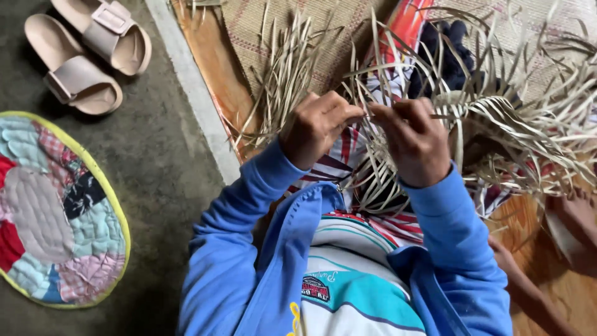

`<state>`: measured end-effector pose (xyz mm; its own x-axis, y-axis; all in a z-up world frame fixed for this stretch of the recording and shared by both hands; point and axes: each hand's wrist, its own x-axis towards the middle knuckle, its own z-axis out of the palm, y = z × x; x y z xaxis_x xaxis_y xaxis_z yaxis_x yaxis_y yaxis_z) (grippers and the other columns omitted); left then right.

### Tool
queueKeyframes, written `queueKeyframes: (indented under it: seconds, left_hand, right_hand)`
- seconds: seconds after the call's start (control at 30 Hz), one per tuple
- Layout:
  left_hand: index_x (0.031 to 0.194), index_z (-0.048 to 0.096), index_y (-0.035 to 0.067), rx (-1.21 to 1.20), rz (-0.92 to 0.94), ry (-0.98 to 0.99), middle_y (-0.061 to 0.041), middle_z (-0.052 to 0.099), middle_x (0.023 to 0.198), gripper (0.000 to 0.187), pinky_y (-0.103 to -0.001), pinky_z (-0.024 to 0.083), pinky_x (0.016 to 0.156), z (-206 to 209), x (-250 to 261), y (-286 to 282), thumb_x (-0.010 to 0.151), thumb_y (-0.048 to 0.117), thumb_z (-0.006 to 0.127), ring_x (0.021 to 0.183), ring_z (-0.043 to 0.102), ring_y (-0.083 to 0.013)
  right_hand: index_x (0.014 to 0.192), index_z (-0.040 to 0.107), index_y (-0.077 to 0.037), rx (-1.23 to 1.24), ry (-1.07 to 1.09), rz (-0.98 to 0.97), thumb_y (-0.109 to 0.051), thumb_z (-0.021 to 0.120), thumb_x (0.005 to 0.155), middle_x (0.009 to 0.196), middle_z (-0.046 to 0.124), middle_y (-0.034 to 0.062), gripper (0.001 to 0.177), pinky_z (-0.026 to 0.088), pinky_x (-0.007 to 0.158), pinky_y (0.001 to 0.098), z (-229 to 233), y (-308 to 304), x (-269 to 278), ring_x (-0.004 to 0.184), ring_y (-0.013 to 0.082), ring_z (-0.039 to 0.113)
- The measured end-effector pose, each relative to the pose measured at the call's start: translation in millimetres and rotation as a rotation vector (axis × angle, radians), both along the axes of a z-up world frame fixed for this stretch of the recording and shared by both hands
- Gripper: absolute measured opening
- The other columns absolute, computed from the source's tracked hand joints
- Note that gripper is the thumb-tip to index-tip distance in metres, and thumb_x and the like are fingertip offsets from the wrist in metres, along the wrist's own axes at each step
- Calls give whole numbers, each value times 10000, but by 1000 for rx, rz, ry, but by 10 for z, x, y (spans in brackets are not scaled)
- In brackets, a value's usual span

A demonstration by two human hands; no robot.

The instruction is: Weaving a hat using dried straw strands by hand while sitting on the floor.

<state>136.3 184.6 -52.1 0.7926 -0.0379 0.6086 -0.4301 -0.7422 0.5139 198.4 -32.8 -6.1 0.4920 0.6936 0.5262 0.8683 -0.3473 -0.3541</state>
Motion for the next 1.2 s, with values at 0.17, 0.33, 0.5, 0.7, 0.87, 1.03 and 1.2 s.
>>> queueKeyframes:
  seconds: [0.17, 0.33, 0.5, 0.7, 0.87, 1.03, 1.2]
  left_hand:
    - [941, 757, 158, 135, 71, 48, 31, 625, 805, 53, -266, 459, 599, -334, 52, 162, 961, 207, 748, 594, 458, -103]
    - [964, 757, 174, 167, 215, 214, 38, 716, 890, 27, -296, 483, 713, -834, 63, 468, 961, 200, 753, 683, 574, -106]
    - [947, 770, 131, 93, 218, 213, 8, 705, 856, 63, -310, 447, 661, -526, -39, 500, 904, 95, 800, 675, 589, -146]
    - [965, 762, -13, -171, 44, 217, -85, 671, 862, 90, -341, 505, 632, 90, -54, 226, 898, -57, 802, 663, 591, -217]
    - [993, 753, -11, -218, -39, 270, -70, 645, 867, 95, -328, 485, 613, 303, 30, -55, 919, -64, 782, 657, 561, -189]
    - [944, 727, -16, -319, -284, 175, -70, 590, 787, 58, -291, 437, 526, 459, 277, -653, 916, -50, 765, 584, 428, -150]
    - [958, 705, 56, -321, -306, 89, -58, 588, 777, 62, -358, 533, 606, 509, 405, -1029, 925, 27, 749, 659, 605, -242]
  right_hand:
    - [994, 833, 18, 27, 118, -190, 81, 886, 1016, 921, 573, 98, 86, 448, 625, 330, -208, -810, 263, 747, 196, 500]
    - [1103, 843, 126, -101, 71, -370, 147, 953, 1142, 999, 693, 189, 119, 448, 612, 331, -363, -1664, 453, 743, 227, 551]
    - [1209, 802, 214, -84, 145, -408, 251, 929, 1108, 1093, 695, 265, 166, 456, 769, 399, -237, -2001, 387, 865, 314, 578]
    - [1247, 697, 148, 144, 289, -531, 240, 759, 1223, 1177, 665, 224, 114, 465, 854, 363, -257, -2518, 344, 943, 269, 561]
    - [1323, 683, 135, 313, 215, -621, 198, 717, 1354, 1075, 693, 229, 78, 538, 806, 366, -241, -2703, 548, 846, 276, 600]
    - [1126, 813, 72, 168, -241, -508, 207, 909, 1000, 1288, 737, 271, 208, 701, 947, 440, 63, -1504, 291, 1072, 385, 780]
    - [1088, 834, -89, 73, 91, -141, -251, 802, 1005, 995, 721, 82, 185, 385, 1046, 459, 218, -988, 277, 965, 287, 567]
